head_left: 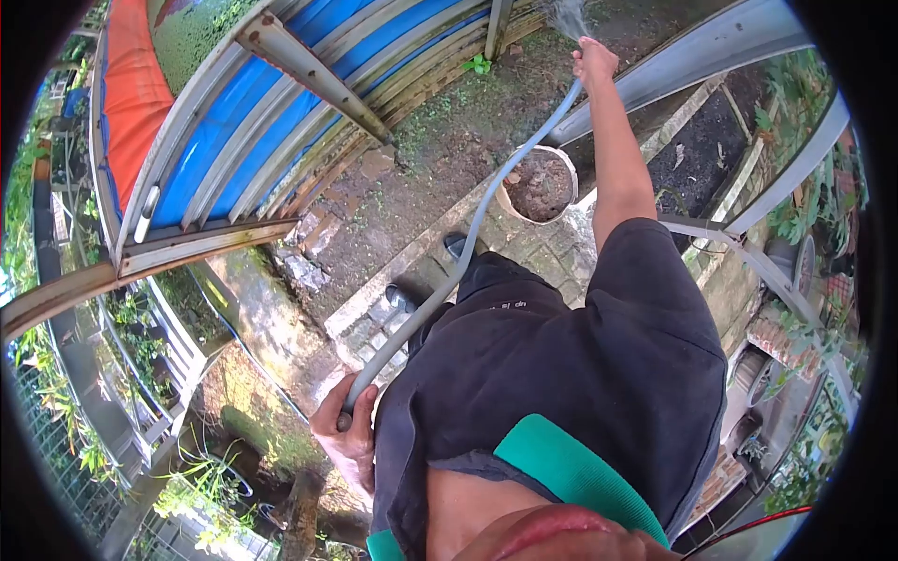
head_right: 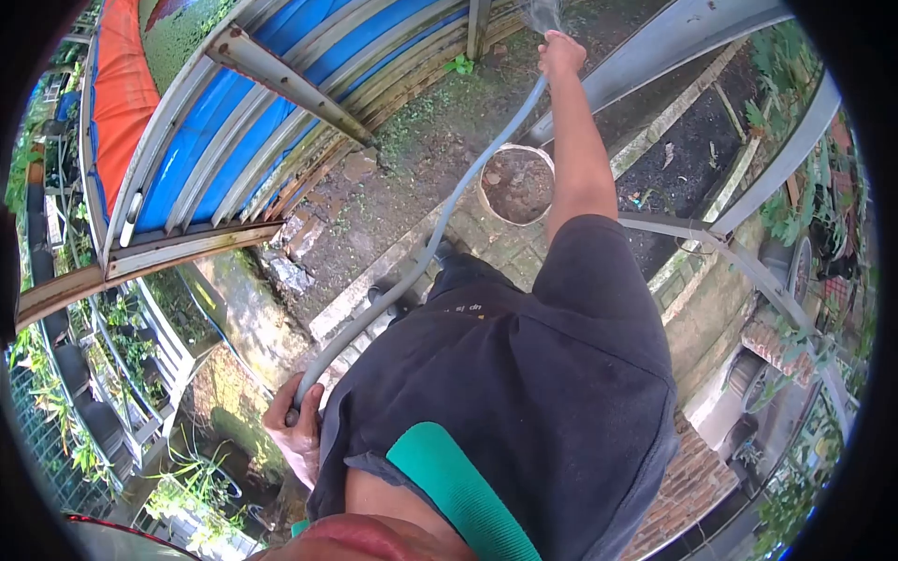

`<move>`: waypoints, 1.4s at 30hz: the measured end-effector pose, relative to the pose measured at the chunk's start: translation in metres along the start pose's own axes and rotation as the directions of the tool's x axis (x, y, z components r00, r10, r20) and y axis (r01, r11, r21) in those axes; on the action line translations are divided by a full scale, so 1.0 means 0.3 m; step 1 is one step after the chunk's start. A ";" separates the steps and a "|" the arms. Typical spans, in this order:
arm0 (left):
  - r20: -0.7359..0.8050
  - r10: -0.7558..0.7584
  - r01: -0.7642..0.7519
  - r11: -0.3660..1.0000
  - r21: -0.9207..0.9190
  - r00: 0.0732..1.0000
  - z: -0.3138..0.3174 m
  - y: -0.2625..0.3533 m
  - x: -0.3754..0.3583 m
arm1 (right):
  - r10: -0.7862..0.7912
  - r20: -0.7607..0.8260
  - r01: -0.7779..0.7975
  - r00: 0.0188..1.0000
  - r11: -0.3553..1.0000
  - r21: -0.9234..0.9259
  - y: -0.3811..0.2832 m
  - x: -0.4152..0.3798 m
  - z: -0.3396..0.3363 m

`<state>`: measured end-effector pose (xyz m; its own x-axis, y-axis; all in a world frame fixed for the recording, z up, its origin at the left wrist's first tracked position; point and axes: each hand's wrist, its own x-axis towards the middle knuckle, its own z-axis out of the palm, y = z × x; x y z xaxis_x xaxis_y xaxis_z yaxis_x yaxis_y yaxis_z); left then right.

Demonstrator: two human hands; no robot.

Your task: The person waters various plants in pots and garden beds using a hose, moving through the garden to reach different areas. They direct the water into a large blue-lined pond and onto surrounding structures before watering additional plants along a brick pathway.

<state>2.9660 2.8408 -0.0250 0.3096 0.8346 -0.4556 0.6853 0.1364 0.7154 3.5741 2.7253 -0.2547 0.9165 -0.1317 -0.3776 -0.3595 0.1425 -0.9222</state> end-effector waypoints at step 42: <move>-0.086 0.279 -0.285 0.957 -0.060 0.956 -0.606 -0.708 -0.453 | 0.064 0.910 0.681 0.409 0.643 -0.351 0.921 -1.763 0.105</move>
<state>2.6584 2.7955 -0.0189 0.4305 0.8824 -0.1901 0.5282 -0.0754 0.8458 2.9954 2.8652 -0.3070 0.5114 0.8483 -0.1371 0.3319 -0.3422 -0.8791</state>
